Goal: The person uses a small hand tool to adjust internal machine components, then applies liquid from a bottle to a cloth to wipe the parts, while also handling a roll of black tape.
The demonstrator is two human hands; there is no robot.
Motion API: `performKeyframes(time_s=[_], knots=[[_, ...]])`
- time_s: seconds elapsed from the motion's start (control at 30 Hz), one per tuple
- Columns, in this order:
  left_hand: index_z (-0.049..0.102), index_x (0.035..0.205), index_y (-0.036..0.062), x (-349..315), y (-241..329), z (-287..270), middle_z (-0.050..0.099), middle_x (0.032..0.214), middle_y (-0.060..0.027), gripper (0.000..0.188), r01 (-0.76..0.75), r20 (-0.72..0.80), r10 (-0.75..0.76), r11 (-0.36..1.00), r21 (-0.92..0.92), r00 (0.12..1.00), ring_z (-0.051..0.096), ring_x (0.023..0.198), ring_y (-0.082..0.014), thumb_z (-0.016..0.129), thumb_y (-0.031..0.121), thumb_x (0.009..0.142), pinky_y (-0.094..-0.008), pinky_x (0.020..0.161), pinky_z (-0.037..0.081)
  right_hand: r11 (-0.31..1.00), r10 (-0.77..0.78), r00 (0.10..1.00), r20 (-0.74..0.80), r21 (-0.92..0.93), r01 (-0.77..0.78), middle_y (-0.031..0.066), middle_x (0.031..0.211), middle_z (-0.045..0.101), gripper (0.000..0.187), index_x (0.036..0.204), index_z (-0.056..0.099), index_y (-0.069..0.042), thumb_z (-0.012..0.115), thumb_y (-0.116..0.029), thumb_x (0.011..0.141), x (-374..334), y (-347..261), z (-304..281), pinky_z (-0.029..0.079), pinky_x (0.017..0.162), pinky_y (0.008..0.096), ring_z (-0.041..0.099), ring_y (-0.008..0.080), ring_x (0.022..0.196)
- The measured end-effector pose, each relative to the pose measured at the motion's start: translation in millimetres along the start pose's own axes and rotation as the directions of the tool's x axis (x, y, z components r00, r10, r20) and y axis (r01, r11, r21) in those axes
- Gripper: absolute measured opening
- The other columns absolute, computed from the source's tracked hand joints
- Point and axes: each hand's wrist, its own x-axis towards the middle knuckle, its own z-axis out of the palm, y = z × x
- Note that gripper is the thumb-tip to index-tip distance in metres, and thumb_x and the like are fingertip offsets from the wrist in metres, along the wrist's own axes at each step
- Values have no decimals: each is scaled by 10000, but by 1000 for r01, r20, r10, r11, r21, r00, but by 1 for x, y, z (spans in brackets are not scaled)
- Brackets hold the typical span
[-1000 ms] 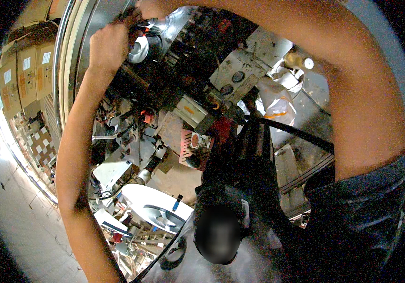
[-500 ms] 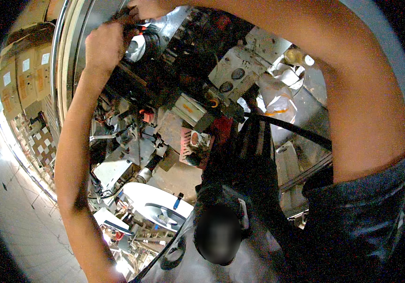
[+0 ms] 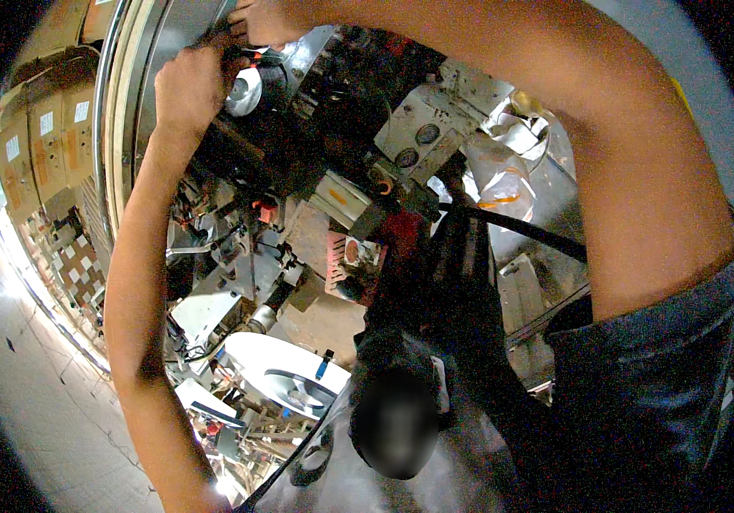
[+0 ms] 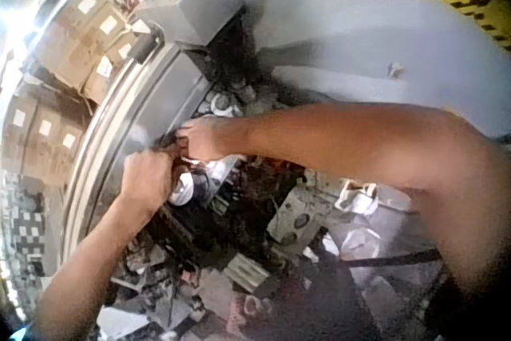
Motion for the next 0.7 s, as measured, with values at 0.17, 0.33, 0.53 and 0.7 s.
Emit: performKeyframes(time_s=[0.17, 0.33, 0.53, 0.7], knots=[[735, 1050, 122, -27, -11, 7, 749, 876, -181, 314, 51, 6, -51, 998, -34, 999, 743, 825, -399, 696, 412, 937, -506, 697, 600, 997, 55, 998, -37, -51, -57, -6, 984, 686, 253, 870, 727, -167, 640, -399, 815, 29, -32, -6, 396, 1011, 393, 558, 247, 1131], [729, 1115, 158, -12, -4, 0, 741, 907, -197, 331, 30, -29, -32, 997, -70, 999, 726, 827, -425, 686, 438, 943, -539, 706, 586, 999, -16, 979, 201, -47, 26, -56, 1037, 669, 223, 855, 721, -219, 653, -420, 788, 22, 6, 11, 445, 930, 402, 563, 211, 1112], [694, 1197, 178, -26, -4, -3, 753, 898, -166, 319, 72, 51, -71, 997, -12, 996, 742, 840, -404, 694, 373, 944, -512, 695, 599, 991, -57, 986, 157, -112, 75, -43, 1009, 660, 203, 831, 709, -221, 671, -413, 778, 21, -10, -15, 436, 960, 394, 555, 225, 1105], [706, 1190, 195, -18, -2, -4, 753, 889, -163, 290, 29, -24, -29, 999, -32, 999, 742, 842, -397, 688, 361, 952, -510, 697, 598, 989, -54, 969, 240, -121, 85, -40, 1056, 678, 244, 915, 778, -225, 708, -422, 788, 22, -3, -10, 423, 1029, 400, 554, 234, 1195]])
